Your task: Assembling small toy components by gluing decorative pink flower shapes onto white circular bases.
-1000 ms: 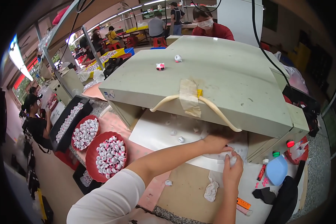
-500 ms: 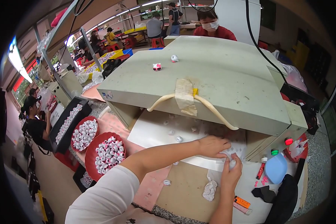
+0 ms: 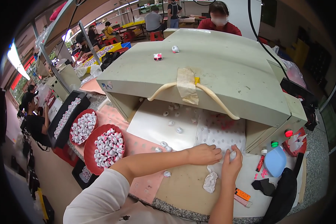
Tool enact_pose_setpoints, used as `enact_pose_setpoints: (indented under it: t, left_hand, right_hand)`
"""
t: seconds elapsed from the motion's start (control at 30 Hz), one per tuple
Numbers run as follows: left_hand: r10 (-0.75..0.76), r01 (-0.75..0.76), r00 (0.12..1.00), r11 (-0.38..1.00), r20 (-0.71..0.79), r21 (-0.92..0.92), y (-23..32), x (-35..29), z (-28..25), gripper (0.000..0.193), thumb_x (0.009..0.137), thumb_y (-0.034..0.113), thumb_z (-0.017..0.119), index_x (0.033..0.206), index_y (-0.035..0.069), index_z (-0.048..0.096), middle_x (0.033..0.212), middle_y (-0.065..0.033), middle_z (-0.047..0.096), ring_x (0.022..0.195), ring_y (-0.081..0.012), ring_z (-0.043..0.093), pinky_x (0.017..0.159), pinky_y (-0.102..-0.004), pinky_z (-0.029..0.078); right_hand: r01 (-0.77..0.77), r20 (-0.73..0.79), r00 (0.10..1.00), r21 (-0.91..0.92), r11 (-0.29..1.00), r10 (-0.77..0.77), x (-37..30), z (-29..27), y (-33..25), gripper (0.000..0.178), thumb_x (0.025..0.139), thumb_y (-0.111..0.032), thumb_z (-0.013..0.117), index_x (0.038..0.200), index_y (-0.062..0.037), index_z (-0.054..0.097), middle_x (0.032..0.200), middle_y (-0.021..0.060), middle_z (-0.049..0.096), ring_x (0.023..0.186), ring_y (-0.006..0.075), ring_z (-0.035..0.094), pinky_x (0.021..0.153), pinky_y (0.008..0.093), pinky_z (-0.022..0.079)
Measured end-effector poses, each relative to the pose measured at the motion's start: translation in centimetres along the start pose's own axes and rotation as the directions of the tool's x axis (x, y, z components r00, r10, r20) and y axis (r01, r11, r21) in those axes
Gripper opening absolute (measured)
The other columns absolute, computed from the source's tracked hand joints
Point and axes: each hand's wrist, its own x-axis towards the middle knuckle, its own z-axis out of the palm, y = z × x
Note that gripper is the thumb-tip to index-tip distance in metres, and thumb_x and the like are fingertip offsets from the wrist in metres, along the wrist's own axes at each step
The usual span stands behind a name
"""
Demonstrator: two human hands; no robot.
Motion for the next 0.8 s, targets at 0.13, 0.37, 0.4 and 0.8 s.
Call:
enact_pose_setpoints:
  t: [0.13,0.37,0.4,0.8]
  left_hand:
    - [-0.120,0.121,0.992,0.992,0.042,-0.044,1.2,-3.7,1.6,0.017,0.081,0.022,0.059,0.085,0.007,0.053,0.084,-0.0088,0.053,0.076,-0.0238,0.059,0.060,-0.0336,0.051]
    - [-0.285,0.299,0.954,0.926,0.092,-0.229,1.2,-9.5,1.1,0.021,0.082,0.025,0.060,0.088,0.006,0.055,0.091,-0.0095,0.054,0.087,-0.0273,0.056,0.072,-0.0388,0.049]
    - [-0.283,0.289,0.957,0.920,0.064,-0.264,1.1,-10.2,0.2,0.021,0.082,0.023,0.061,0.093,0.006,0.057,0.095,-0.0097,0.055,0.088,-0.0274,0.056,0.073,-0.0378,0.049]
    - [-0.617,0.566,0.776,0.594,0.127,-0.572,3.4,-22.0,-2.8,0.026,0.081,0.004,0.064,0.106,0.004,0.058,0.107,-0.0100,0.055,0.094,-0.0193,0.058,0.072,-0.0295,0.050]
  right_hand:
    - [0.025,-0.008,1.000,0.012,1.000,-0.025,0.1,2.6,1.9,0.027,0.087,-0.017,0.058,0.108,0.0011,0.057,0.109,0.0180,0.062,0.105,0.0309,0.057,0.090,0.0355,0.042]
    - [-0.032,0.061,0.998,0.056,0.998,0.029,0.0,5.0,4.3,0.031,0.088,-0.022,0.058,0.108,0.0010,0.056,0.113,0.0183,0.058,0.106,0.0333,0.054,0.094,0.0364,0.040]
    - [0.001,0.010,1.000,0.065,0.998,-0.002,-0.2,4.8,4.4,0.031,0.088,-0.024,0.057,0.108,0.0001,0.057,0.112,0.0182,0.059,0.108,0.0315,0.054,0.095,0.0354,0.039]
    - [-0.168,0.426,0.902,0.212,0.963,0.064,-11.4,7.2,-1.1,0.031,0.087,-0.008,0.060,0.112,-0.0054,0.043,0.088,0.0040,0.059,0.077,0.0105,0.054,0.068,0.0227,0.044]
